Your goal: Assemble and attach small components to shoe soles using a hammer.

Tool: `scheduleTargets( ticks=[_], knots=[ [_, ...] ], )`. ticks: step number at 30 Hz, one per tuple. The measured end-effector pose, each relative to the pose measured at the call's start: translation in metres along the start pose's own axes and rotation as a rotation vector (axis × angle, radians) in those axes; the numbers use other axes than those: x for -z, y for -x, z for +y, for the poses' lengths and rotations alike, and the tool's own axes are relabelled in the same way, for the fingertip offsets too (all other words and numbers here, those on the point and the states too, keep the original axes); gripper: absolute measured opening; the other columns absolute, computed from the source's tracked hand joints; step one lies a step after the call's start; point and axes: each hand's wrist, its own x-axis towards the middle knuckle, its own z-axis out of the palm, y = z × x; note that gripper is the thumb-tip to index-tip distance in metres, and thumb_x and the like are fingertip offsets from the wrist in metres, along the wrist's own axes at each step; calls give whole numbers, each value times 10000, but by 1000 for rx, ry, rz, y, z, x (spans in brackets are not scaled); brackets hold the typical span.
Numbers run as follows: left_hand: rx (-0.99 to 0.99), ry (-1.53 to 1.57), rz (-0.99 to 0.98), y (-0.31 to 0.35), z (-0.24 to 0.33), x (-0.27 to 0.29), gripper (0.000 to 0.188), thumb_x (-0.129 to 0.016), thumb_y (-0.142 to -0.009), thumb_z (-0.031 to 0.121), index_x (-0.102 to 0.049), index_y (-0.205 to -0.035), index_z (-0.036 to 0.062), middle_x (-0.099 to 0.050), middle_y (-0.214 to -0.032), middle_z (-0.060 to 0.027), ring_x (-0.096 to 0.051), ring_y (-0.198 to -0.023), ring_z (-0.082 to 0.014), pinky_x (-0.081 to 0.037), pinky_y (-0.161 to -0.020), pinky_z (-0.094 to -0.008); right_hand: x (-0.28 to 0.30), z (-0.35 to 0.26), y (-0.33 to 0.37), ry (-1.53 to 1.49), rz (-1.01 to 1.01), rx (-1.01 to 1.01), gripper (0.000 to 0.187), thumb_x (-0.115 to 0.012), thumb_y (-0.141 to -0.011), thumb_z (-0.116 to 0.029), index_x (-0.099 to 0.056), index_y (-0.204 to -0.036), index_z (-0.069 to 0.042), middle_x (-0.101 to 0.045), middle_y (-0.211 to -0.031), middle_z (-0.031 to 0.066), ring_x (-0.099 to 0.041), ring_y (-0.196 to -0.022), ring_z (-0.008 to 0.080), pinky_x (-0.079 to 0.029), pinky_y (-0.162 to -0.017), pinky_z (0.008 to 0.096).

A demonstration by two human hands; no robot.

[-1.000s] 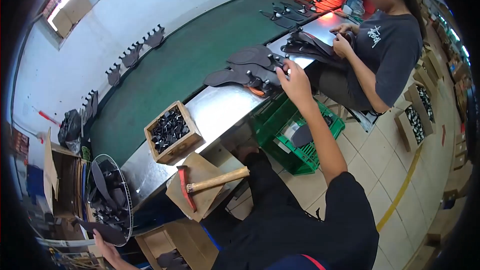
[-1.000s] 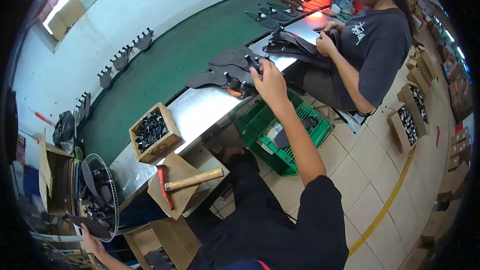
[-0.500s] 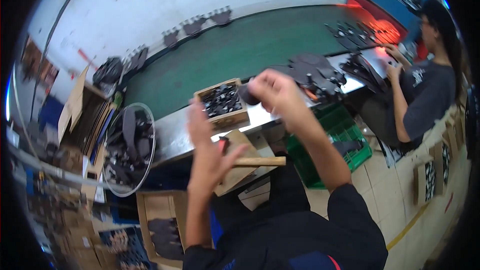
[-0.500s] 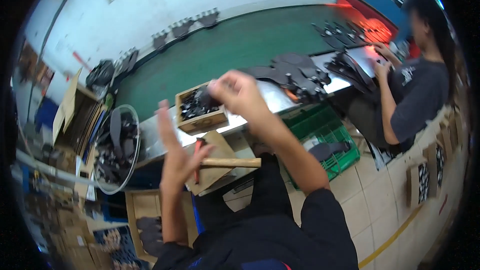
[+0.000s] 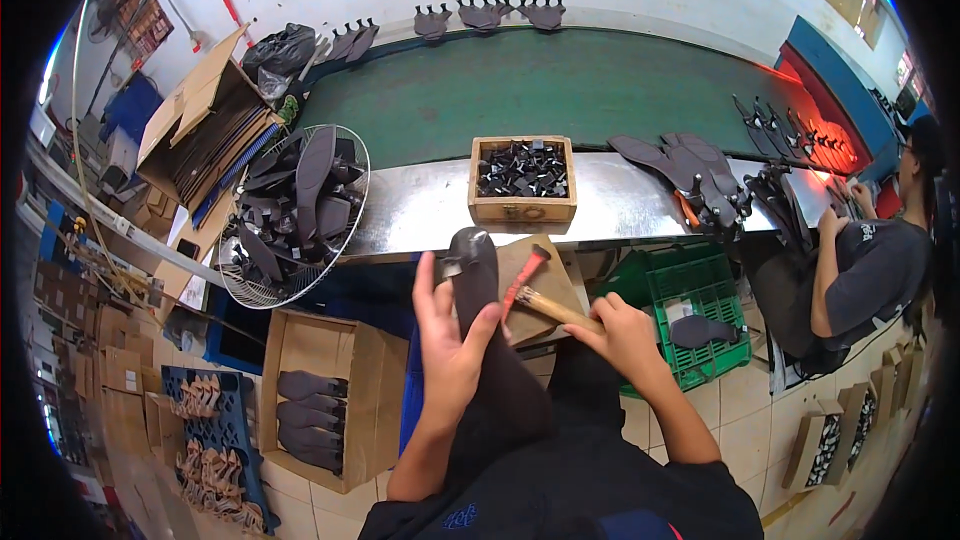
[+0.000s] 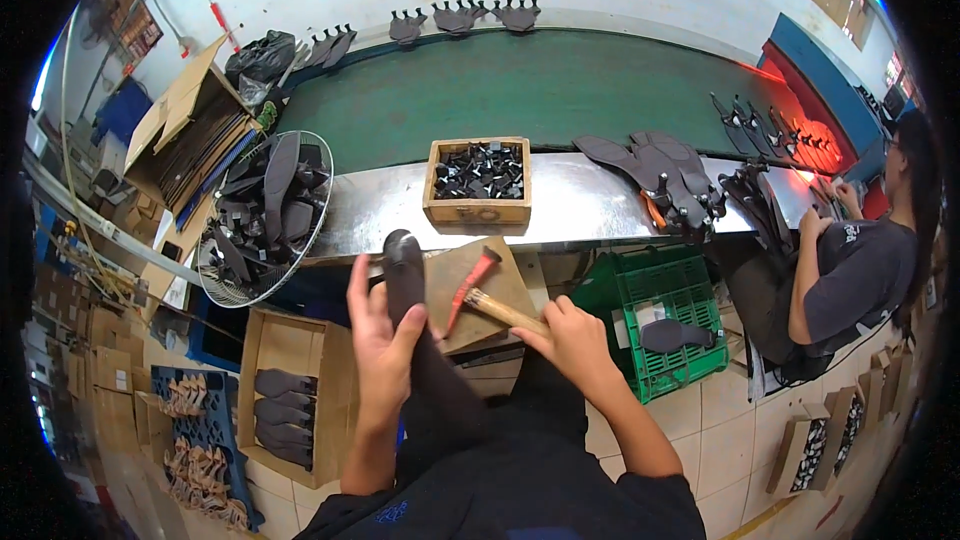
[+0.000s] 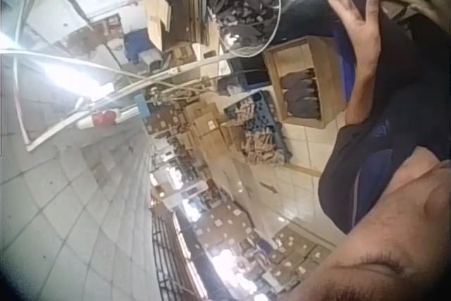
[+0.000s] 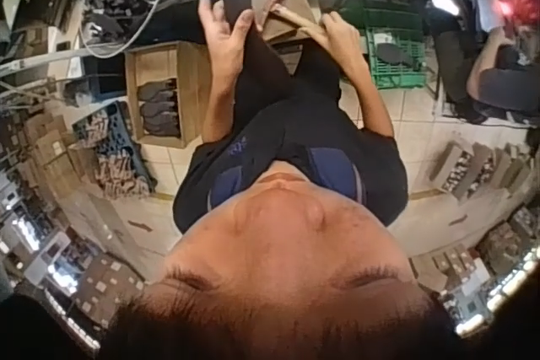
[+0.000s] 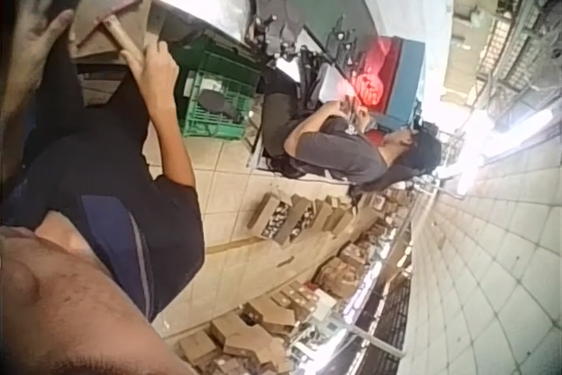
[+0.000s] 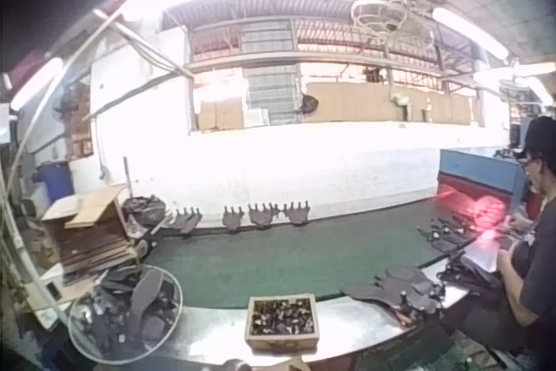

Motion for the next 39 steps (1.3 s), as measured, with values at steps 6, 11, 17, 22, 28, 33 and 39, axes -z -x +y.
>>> scheduleTargets(
  ticks=[6,11,17,22,28,33,39],
  knots=[
    [-103,-736,101,-47,-111,13,741,-628,-953,184,-220,-1526,-50,-355,-1453,-263,-400,-1310,-380,-310,-1111,-424,7,15,43,-98,-128,-372,492,-729,-861,-467,-561,-787,-11,-600,-651,178,-598,-589,406,-464,-530,449],
    [-187,-1455,100,-47,-122,-2,715,-641,-915,189,-287,-1496,-31,-240,-1515,-249,-291,-1356,-417,-266,-1101,-522,25,61,107,-260,-144,-566,463,-794,-831,-387,-539,-782,-4,-522,-530,89,-596,-509,188,-433,-475,363],
    [-430,-1287,-7,-137,-77,-2,367,-612,-932,137,-599,-1296,90,-640,-1098,-100,-588,-1012,-290,-428,-908,-442,-1,48,175,-1108,232,-668,199,-693,-920,-136,-543,-852,-24,-486,-532,13,-463,-393,78,-371,-360,249],
    [-650,-1604,-199,-253,-116,16,187,-673,-825,95,-709,-1008,76,-664,-940,-105,-608,-973,-292,-493,-807,-411,4,41,124,-1430,132,-869,228,-594,-998,-194,-552,-873,-8,-420,-505,-16,-364,-352,62,-298,-332,238],
    [-758,-1619,-449,-266,-116,19,87,-700,-759,128,-757,-824,114,-677,-903,-50,-623,-970,-234,-497,-788,-387,6,47,101,-1225,116,-747,223,-615,-983,-190,-612,-913,21,-437,-512,-23,-382,-351,57,-318,-336,226],
    [-761,-1201,-324,-209,-88,4,166,-722,-843,114,-688,-989,43,-701,-971,-92,-687,-753,-294,-549,-625,-373,27,37,40,-1145,136,-620,232,-622,-974,-164,-661,-1113,18,-598,-631,25,-404,-377,37,-319,-353,208],
    [-742,-976,-233,-176,-67,-13,179,-701,-833,11,-686,-1011,17,-676,-886,-132,-663,-707,-260,-534,-637,-338,30,12,-43,-1033,192,-250,243,-618,-975,-132,-673,-1163,13,-697,-801,47,-421,-403,22,-305,-367,198]
  ],
)
